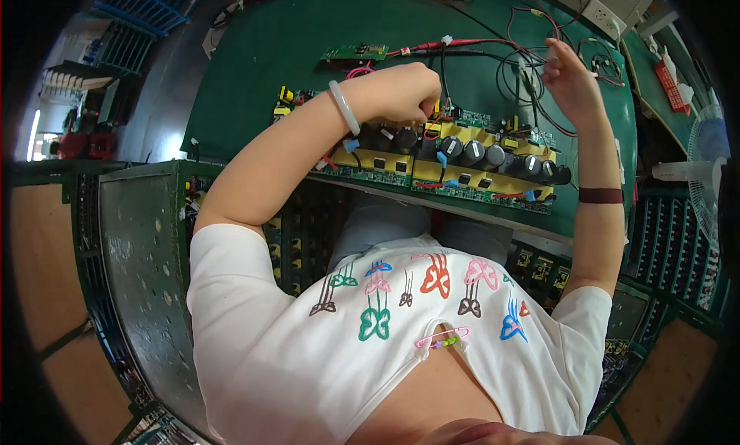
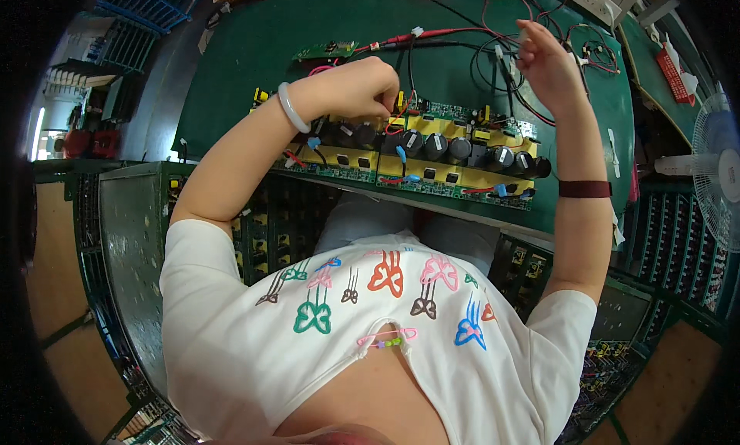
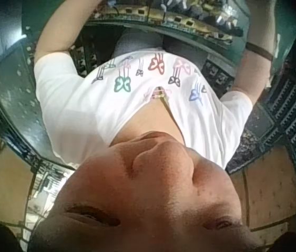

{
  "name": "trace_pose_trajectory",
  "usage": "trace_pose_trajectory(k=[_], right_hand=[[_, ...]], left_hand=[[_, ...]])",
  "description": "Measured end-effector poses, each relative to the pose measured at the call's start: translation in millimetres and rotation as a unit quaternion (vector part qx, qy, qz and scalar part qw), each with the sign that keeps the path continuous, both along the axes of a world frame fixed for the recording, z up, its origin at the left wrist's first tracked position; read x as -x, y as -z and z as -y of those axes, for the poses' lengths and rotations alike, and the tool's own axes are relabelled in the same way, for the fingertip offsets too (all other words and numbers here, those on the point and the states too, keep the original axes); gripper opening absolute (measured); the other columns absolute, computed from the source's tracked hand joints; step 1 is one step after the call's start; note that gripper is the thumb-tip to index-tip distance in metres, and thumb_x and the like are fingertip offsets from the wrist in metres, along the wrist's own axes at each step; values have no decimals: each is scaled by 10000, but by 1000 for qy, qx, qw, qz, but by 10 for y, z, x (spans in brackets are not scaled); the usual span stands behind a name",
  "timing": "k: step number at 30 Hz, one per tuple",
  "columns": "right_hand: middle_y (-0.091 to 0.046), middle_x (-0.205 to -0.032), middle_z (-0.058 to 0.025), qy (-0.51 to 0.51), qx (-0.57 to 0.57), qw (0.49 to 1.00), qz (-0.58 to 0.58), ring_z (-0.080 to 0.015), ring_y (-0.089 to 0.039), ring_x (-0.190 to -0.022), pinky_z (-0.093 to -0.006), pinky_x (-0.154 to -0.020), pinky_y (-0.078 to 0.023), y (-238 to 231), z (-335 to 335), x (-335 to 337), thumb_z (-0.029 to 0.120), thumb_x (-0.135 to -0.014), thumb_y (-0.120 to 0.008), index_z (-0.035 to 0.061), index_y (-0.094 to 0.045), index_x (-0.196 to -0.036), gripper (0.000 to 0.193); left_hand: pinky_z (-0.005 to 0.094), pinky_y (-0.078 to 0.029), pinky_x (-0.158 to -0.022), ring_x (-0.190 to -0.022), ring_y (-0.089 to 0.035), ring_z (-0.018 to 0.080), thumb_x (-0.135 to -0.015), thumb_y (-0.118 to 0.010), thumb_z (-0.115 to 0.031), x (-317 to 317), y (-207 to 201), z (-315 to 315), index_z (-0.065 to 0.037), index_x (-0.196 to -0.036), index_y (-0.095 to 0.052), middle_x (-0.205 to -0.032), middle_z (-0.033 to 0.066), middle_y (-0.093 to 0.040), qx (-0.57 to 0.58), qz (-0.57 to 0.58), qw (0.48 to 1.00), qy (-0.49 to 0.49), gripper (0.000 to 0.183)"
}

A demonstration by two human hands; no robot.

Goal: The person sits at a green workbench and connects multimeter probes to various points on a circuit board. They repeatedly plug and unplug wires and connectors, checking connections and observing the multimeter display. Finally, they lift the board and place it into a storage rack.

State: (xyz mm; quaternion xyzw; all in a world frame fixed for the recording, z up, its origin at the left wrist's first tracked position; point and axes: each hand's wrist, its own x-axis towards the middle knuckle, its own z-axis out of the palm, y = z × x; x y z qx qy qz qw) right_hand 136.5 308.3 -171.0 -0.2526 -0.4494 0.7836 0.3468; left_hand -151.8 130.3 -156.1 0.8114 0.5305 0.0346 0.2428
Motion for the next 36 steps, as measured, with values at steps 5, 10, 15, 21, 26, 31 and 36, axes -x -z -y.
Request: trace_pose_trajectory(k=[5, 10, 15, 21, 26, 31, 36], right_hand=[[-589, -883, 63, -22, -14, 999, 30, -55, -500, -746, -229, -709, -418, -137, 252, 308, 270, -1008, -597, 86, -648, -1171, 251], [-610, -911, 58, -55, -5, 998, 10, -58, -517, -767, -226, -733, -452, -125, 336, 480, 280, -1017, -591, 97, -641, -1191, 257], [-635, -942, 40, -49, -20, 998, -26, -52, -572, -800, -229, -792, -499, -151, 385, 426, 247, -1014, -603, 69, -655, -1179, 248], [-643, -940, 24, -40, -23, 999, -27, -62, -602, -822, -232, -787, -510, -170, 431, 455, 254, -1018, -598, 52, -652, -1147, 246], [-644, -925, 21, -46, -7, 998, -41, -69, -613, -828, -235, -789, -510, -195, 449, 483, 251, -1021, -592, 49, -638, -1119, 230], [-639, -925, 16, -40, -20, 998, -49, -78, -604, -830, -248, -802, -505, -202, 373, 401, 279, -1012, -606, 63, -646, -1100, 237], [-578, -787, 55, -3, -44, 999, -9, -46, -554, -732, -218, -739, -463, -293, 467, 468, 281, -979, -663, 66, -658, -1014, 218]], left_hand=[[380, -535, -755, -813, -687, 291, -899, -699, -301, -52, -57, -242, 31, -1072, -652, -869, 175, -703, -72, 49, 971, -222, 377], [353, -543, -855, -934, -681, 250, -940, -698, -291, -126, 245, -530, 66, -1459, -255, -1063, 194, -670, 9, 278, 895, -347, 770], [328, -551, -882, -959, -666, 179, -1029, -568, -224, -232, -31, -433, 13, -1404, -428, -1064, 119, -675, 51, 510, 821, -251, 465], [291, -520, -895, -1013, -611, 123, -1034, -563, -308, -371, 16, -345, -3, -1313, -549, -1070, 48, -651, 58, 511, 828, -223, 413], [267, -504, -866, -1007, -580, 82, -1038, -547, -350, -400, 15, -442, -10, -1227, -609, -1071, 32, -652, 110, 515, 828, -191, 394], [259, -506, -852, -944, -611, 93, -1031, -563, -342, -490, -87, -381, -9, -1164, -632, -991, 37, -676, 62, 549, 819, -156, 366], [252, -508, -831, -885, -632, 104, -1017, -595, -304, -493, -111, -314, -2, -1120, -657, -912, 41, -686, 57, 561, 812, -150, 326]])
